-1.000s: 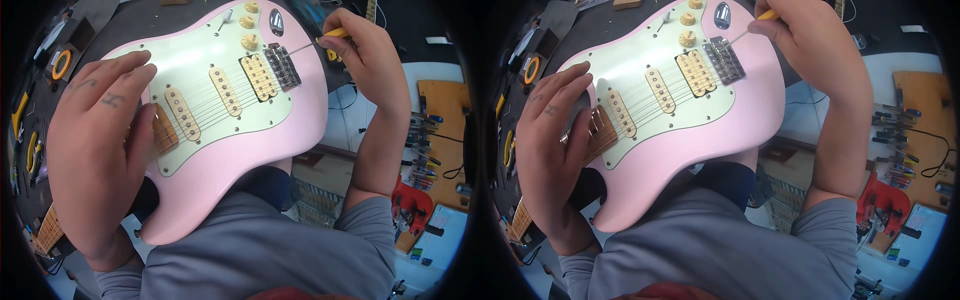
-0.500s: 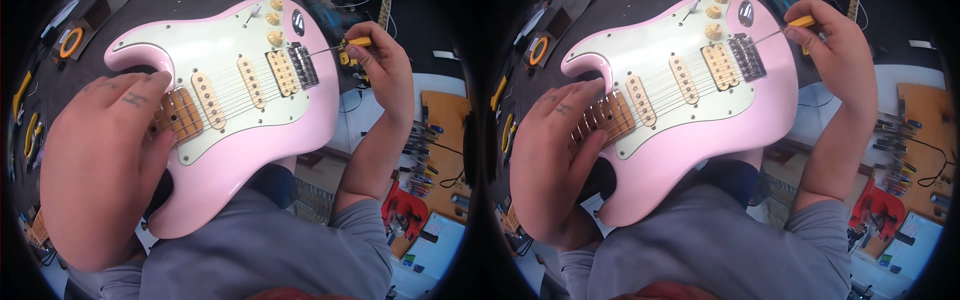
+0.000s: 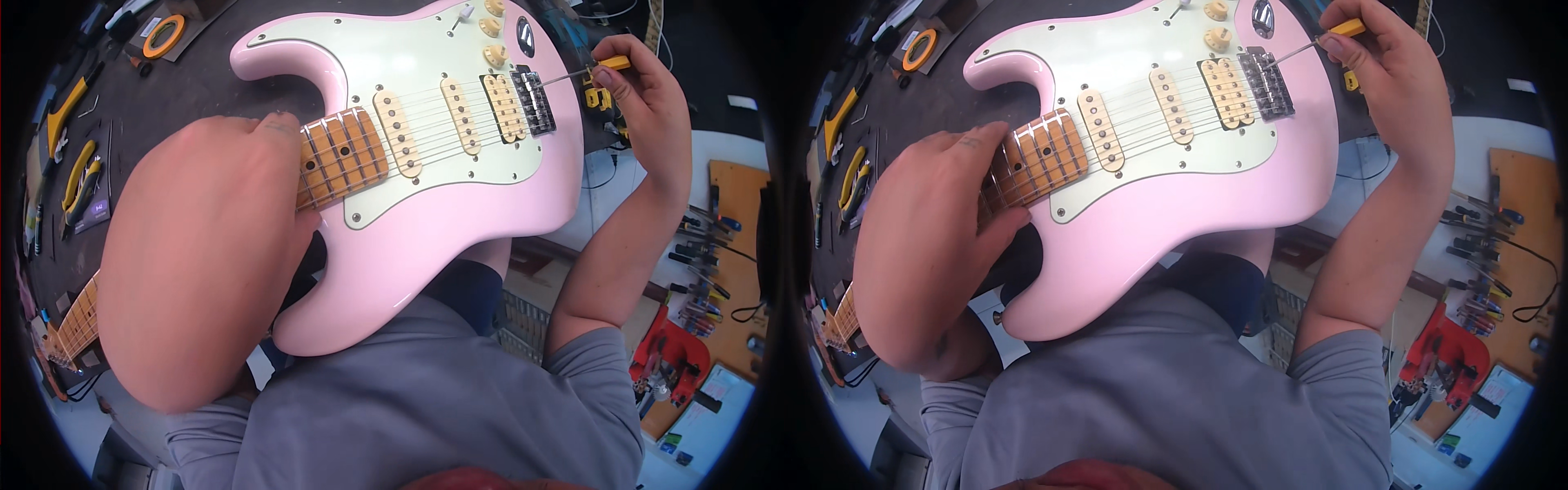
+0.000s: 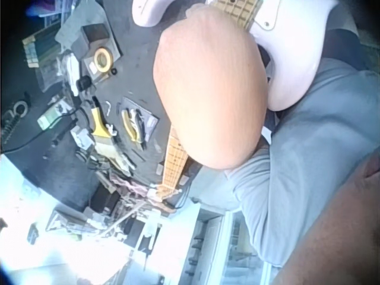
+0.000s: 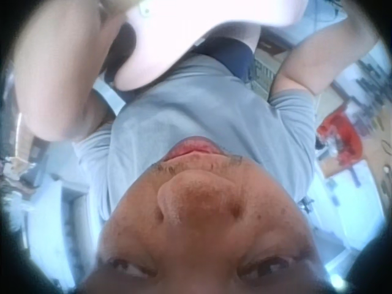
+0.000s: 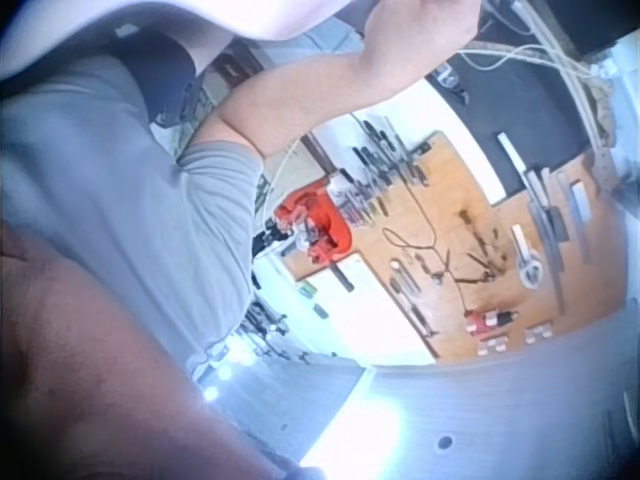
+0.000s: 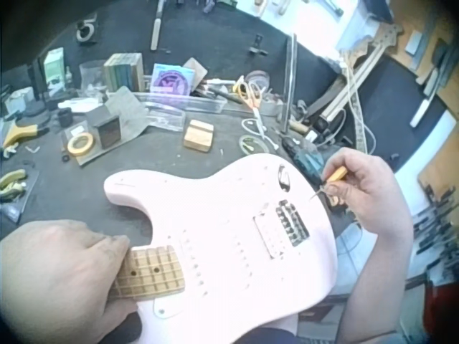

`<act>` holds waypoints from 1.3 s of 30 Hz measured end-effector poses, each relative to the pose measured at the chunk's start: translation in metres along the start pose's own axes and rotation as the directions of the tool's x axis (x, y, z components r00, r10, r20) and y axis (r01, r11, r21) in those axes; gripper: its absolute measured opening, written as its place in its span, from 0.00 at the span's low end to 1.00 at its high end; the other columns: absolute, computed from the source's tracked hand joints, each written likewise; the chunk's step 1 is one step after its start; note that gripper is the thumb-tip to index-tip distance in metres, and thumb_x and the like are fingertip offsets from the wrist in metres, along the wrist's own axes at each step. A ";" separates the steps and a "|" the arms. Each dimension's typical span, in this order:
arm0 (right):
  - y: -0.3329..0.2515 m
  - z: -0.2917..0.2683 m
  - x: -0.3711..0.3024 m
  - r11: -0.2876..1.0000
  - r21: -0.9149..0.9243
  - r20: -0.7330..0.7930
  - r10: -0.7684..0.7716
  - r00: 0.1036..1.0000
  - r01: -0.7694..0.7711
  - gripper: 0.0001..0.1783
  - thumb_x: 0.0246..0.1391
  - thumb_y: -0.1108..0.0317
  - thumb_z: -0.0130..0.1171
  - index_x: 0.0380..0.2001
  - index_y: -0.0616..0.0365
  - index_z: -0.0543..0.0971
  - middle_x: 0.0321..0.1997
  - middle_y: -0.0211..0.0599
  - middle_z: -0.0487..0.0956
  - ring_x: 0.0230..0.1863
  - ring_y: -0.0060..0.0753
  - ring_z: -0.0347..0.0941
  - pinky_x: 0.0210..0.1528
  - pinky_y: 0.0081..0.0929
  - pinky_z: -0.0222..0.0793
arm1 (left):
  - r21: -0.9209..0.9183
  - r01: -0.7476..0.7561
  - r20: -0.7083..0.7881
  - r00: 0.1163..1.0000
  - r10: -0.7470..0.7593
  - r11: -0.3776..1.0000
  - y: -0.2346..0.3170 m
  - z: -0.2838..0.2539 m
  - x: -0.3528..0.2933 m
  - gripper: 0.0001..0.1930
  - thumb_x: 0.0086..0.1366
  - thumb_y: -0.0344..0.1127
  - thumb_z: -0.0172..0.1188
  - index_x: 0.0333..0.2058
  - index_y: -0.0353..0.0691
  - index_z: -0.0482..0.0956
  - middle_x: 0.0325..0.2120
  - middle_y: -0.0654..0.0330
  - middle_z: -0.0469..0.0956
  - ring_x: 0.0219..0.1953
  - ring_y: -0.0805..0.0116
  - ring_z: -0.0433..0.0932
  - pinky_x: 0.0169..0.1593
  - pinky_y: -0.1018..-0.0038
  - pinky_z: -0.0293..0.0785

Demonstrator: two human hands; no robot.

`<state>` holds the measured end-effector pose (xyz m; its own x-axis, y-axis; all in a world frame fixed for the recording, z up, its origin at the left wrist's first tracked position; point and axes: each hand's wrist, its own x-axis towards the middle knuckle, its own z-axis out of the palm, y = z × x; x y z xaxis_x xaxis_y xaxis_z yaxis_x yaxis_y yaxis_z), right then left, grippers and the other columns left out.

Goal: The person adjusts the bridge saddles of a pink electric guitar using a screwdriver, turning screws on the bridge while holding the neck, and then wipes the guitar body near the bridge with a cloth.

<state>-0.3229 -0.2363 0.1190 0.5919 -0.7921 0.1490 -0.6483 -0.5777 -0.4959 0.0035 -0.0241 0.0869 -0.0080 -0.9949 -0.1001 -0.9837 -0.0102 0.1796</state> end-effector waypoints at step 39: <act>-0.018 0.049 -0.011 0.922 0.381 -0.300 0.048 0.953 0.074 0.02 0.66 0.76 0.63 0.40 0.60 0.79 0.34 0.27 0.79 0.32 0.19 0.76 0.37 0.18 0.73 | 0.920 0.140 -0.330 0.778 0.535 0.365 -0.020 0.094 0.002 0.24 0.70 0.24 0.56 0.63 0.23 0.69 0.59 0.37 0.78 0.59 0.44 0.82 0.66 0.51 0.75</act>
<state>-0.2943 -0.2078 0.0840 0.3897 -0.8413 0.3746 -0.3716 -0.5158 -0.7719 0.0059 -0.0164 -0.0087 -0.4729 -0.8122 0.3416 -0.5259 -0.0509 -0.8490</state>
